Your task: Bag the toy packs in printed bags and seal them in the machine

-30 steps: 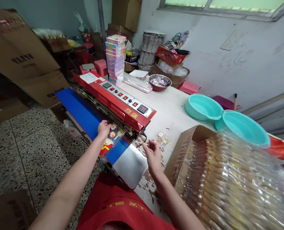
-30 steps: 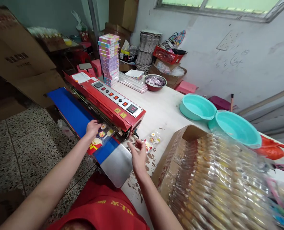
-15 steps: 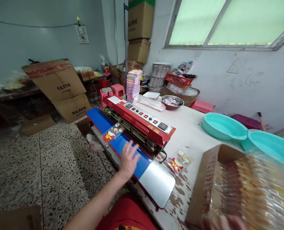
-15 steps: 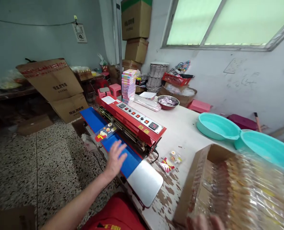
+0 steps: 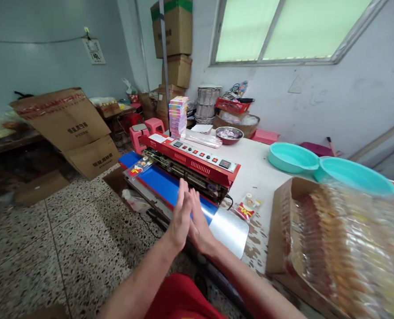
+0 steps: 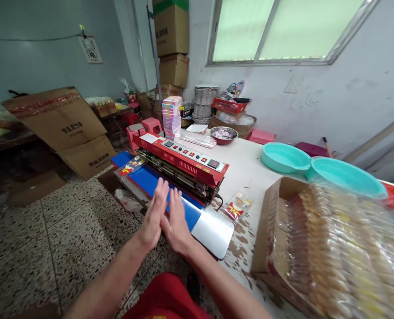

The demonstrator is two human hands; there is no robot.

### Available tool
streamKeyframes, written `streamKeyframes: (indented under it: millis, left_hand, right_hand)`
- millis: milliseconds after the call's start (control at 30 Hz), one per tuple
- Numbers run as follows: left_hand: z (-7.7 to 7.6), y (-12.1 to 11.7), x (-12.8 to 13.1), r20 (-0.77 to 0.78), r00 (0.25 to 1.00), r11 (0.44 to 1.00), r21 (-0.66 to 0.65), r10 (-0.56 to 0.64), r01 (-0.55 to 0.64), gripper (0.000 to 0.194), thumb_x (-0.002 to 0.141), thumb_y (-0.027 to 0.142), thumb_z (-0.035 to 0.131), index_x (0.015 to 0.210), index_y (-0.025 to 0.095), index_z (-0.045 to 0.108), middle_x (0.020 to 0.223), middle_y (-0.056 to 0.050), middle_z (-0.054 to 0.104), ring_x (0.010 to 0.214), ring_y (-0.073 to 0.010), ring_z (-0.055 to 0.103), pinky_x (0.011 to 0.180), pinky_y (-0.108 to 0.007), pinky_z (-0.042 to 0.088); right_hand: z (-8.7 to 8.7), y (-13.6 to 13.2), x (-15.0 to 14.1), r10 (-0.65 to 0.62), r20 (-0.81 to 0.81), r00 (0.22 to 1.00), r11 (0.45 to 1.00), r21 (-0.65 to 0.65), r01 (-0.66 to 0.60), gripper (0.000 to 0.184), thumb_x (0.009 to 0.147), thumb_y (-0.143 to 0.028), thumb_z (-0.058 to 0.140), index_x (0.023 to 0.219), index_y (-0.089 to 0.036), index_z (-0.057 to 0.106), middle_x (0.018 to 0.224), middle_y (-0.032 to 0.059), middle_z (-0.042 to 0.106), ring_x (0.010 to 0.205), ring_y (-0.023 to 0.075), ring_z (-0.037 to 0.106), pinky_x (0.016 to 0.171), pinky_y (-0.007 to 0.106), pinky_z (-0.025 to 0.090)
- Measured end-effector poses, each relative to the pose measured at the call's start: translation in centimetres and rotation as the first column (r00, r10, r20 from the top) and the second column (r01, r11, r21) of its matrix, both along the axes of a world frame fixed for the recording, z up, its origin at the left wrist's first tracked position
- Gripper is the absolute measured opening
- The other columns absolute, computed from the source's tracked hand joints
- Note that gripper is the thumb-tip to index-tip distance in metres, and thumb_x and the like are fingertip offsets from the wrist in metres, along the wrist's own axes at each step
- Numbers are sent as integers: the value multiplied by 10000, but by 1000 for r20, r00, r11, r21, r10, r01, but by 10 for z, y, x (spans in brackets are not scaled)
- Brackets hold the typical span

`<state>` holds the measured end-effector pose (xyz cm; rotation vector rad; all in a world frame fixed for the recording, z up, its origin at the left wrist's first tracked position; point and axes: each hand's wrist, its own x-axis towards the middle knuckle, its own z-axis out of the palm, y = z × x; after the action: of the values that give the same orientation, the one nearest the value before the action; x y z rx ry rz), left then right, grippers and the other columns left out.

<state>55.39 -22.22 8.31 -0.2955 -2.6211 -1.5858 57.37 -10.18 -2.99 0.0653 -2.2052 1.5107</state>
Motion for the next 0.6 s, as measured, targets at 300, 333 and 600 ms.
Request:
streamKeyframes:
  millis: [300,333,600]
  left_hand:
    - [-145,-41,-9,44,981,975,125,-189,182,392,848,554,496,1004,222,634,1048,-75,670,1028,-242,626,976,-384,454]
    - [-181,-47,0,167,945,953,-72,-280,295,365,818,556,507,817,217,643,890,-65,680,933,-252,645,936,-388,473]
    - [-306,-32,62,555,595,552,-268,-581,789,428,815,493,448,1154,279,597,1153,-38,691,977,-226,681,859,-333,534]
  right_hand:
    - [-99,78,143,-524,31,851,777,427,463,446,935,-371,511,1346,-198,491,1383,163,505,1300,281,470,1066,501,421]
    - [-114,80,168,-531,72,844,770,457,445,412,920,-343,541,1307,-204,528,1364,158,525,1285,277,487,1051,485,443]
    - [-177,110,340,-827,125,549,500,610,614,373,899,-262,553,1267,-200,556,1347,151,528,1299,293,459,1017,510,475]
